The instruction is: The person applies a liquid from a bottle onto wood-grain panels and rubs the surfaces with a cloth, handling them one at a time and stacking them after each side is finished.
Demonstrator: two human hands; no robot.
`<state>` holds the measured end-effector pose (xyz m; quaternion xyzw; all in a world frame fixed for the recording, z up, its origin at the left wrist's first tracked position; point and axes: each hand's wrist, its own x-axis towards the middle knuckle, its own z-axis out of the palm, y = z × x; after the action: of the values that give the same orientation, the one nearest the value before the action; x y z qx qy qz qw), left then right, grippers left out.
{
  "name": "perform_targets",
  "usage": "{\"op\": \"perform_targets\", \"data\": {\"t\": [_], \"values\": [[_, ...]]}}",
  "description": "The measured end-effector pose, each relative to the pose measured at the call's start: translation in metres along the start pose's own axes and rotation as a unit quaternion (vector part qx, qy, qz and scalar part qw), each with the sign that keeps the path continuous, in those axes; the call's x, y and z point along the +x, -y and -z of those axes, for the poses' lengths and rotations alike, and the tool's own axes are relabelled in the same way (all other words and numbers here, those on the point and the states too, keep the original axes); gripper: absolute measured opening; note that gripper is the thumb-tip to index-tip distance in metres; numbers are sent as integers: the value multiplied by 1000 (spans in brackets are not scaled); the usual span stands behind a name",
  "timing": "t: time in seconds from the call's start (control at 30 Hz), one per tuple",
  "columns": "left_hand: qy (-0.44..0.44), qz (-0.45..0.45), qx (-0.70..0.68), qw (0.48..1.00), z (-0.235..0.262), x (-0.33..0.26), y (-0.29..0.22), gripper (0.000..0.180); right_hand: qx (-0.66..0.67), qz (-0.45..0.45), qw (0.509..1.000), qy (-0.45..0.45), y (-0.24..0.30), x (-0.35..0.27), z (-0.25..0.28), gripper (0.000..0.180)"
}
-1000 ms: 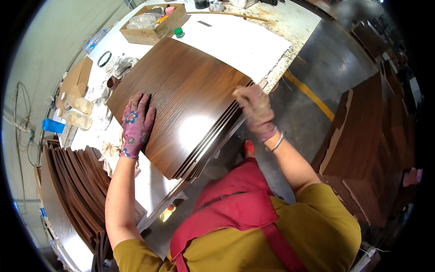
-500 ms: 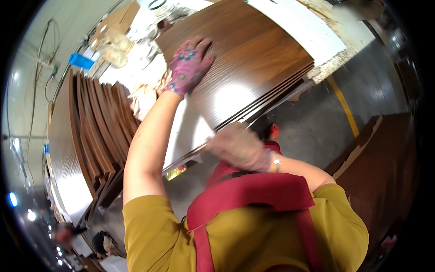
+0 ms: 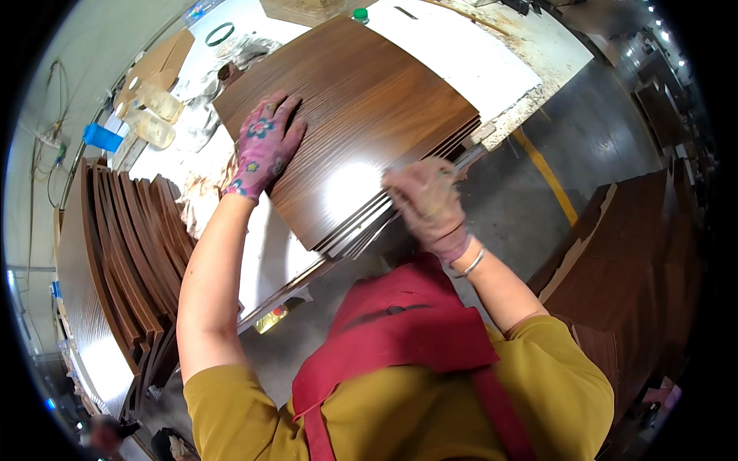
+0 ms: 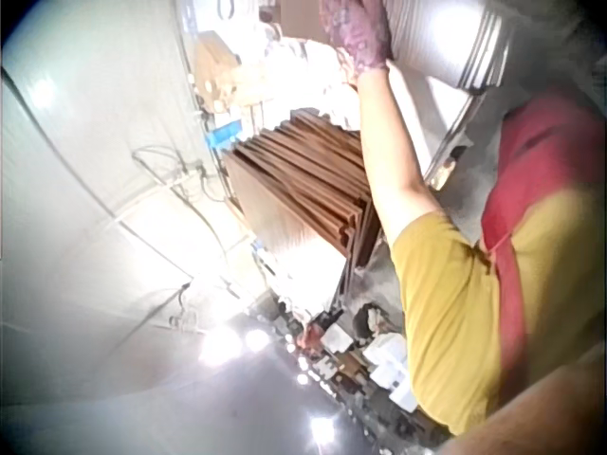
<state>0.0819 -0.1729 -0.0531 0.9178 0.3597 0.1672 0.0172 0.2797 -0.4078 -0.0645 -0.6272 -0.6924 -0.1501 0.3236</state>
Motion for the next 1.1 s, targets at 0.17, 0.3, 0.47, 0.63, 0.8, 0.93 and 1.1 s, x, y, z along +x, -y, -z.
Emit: {"op": "perform_targets", "data": {"t": [0.17, 0.3, 0.47, 0.63, 0.8, 0.93, 1.1], "values": [[4, -13, 11, 1000, 4, 3, -4, 46, 7, -128, 989, -72, -113, -6, 12, 10], [-23, -26, 44, 998, -4, -6, 6, 44, 139, -221, 957, -129, -189, 8, 23, 12], [-64, 23, 102, 992, -19, -16, -58, 40, 364, -220, 905, -14, -200, 81, 35, 19], [-49, 122, -26, 991, -33, -35, -138, 58, 455, 190, 838, 234, -71, 161, -11, 18], [-113, 99, 38, 988, -46, -46, -136, 62, 428, 473, 655, 405, 61, 156, -62, 6], [-157, 175, 45, 971, -68, -54, -139, 64, 412, 571, 583, 405, 87, 165, -88, 8], [29, 241, 19, 970, -15, -36, -154, 56, 383, 537, 628, 413, 80, 189, -109, 4]]}}
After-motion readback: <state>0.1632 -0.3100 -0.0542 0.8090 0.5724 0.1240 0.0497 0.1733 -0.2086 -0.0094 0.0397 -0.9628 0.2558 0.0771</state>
